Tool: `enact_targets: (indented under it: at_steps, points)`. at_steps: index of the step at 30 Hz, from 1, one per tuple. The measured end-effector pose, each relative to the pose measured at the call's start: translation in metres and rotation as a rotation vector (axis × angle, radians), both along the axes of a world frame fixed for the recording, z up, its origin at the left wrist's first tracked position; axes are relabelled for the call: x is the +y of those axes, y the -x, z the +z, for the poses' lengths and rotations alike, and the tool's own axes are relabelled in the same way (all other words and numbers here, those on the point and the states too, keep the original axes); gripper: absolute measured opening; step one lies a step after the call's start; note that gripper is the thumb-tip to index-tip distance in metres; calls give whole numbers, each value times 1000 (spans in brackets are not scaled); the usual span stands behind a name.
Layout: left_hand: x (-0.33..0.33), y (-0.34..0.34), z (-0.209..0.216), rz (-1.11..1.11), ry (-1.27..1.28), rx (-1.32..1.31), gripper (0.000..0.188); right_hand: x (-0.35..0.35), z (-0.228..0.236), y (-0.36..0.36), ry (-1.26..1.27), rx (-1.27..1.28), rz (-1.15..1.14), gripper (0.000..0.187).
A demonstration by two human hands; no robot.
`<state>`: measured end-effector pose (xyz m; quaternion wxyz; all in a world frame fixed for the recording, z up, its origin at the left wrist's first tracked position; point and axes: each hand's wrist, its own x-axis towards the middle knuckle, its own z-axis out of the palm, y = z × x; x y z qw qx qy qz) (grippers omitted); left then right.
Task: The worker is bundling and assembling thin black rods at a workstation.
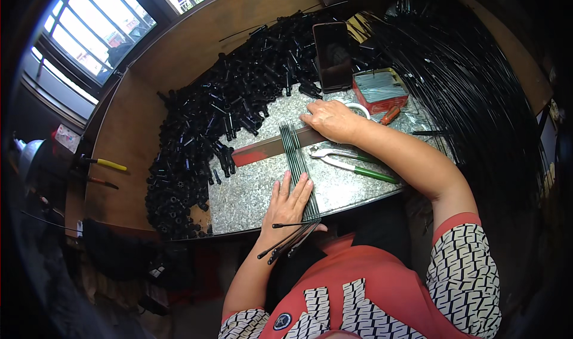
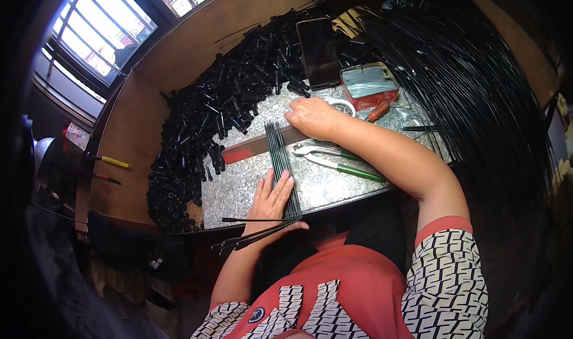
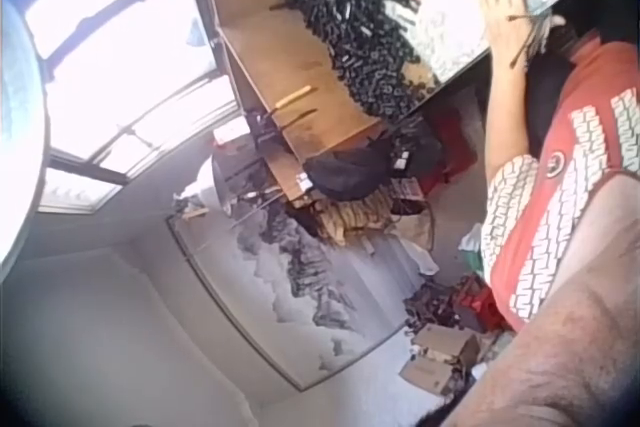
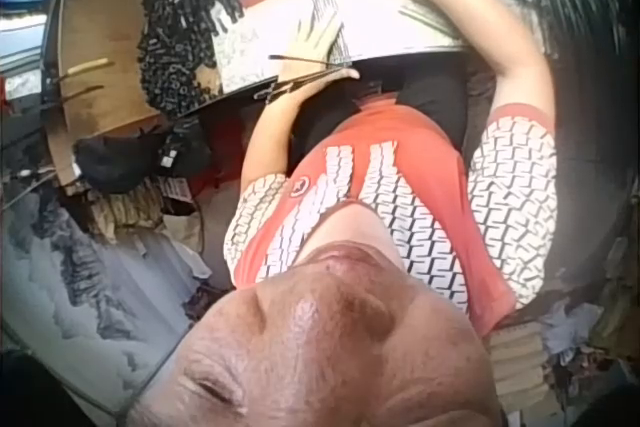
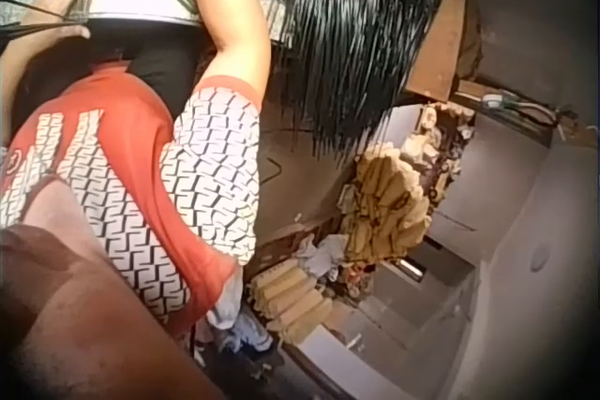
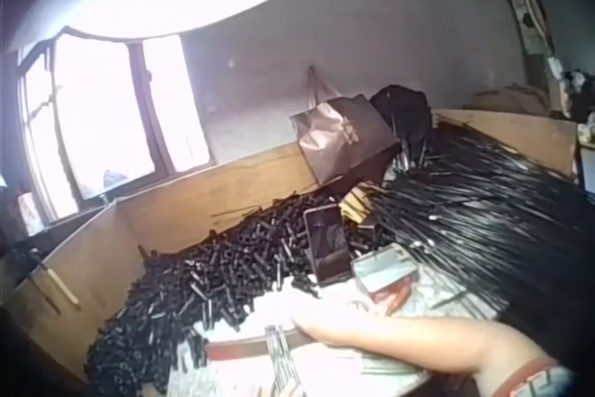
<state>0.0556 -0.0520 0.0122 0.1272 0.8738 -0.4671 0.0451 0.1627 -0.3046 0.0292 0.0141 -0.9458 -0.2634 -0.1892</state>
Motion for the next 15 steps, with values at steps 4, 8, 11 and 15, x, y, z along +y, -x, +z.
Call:
enact_targets:
  at_steps: [4, 8, 11, 15]
  points:
    - [0, -1, 0, -10, -9, 8, 105, 0, 0, -1, 14, 24, 27, 25]
    - [0, 0, 1, -11, 3, 8, 104, 1, 3, 0, 12, 49, 36, 25]
    - [0, -1, -1, -11, 10, 6, 104, 4, 7, 2, 38, 86, 22, 25]
    - [0, -1, -2, -7, 18, 2, 105, 6, 4, 0, 13, -15, 57, 15]
